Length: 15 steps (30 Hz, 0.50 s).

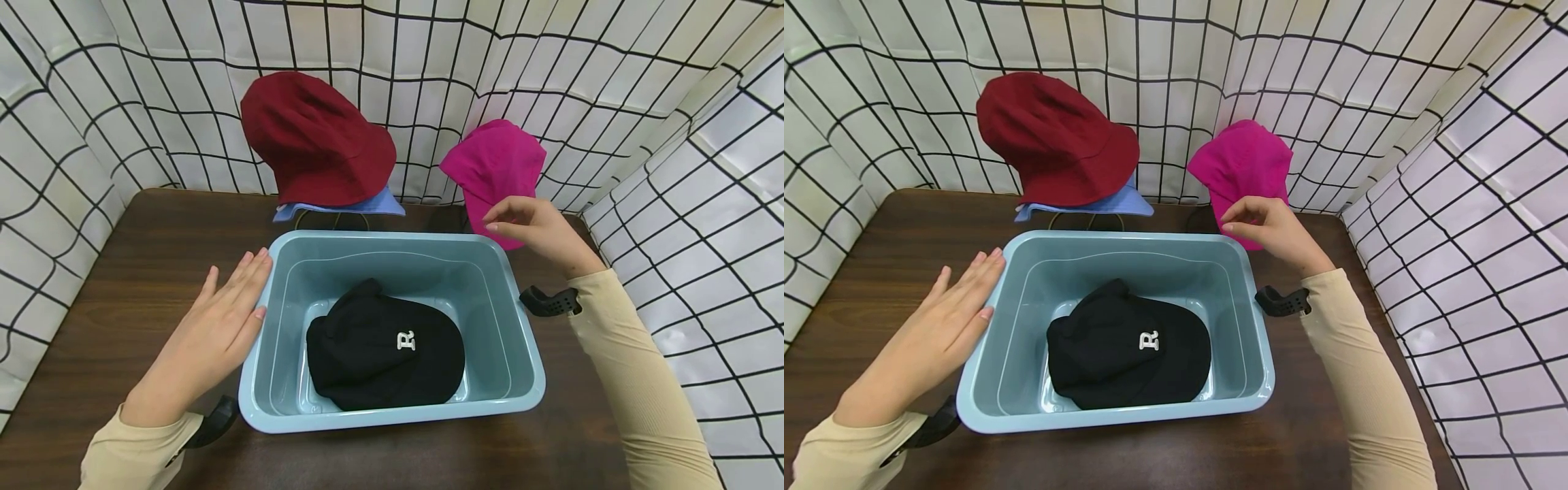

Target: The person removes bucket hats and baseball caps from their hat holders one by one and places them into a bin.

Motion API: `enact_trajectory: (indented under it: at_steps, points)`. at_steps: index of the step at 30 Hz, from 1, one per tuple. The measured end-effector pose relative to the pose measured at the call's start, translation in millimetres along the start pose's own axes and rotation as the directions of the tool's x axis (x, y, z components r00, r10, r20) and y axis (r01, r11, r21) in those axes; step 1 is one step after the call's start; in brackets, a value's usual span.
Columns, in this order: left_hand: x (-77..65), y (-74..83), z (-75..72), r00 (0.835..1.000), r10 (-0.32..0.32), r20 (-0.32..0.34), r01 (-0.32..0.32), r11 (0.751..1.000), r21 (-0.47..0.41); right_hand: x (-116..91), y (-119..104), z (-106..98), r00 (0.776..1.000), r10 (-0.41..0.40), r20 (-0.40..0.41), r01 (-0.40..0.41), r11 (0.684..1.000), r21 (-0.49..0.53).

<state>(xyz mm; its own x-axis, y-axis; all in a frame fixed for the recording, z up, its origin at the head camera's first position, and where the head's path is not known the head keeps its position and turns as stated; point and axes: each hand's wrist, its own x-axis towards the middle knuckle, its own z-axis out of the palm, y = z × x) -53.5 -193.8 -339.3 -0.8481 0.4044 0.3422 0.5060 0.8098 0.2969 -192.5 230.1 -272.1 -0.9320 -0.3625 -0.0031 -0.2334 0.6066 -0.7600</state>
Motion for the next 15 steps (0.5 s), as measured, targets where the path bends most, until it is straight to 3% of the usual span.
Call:
enact_trajectory:
  at_steps: [15]
  points:
    - [-1.2,-1.2,0.1,1.000,0.003,-0.007,-0.003,1.000,-0.004,8.1,14.6,-7.3,0.997,0.034,-0.070,-0.031,0.999,0.040]
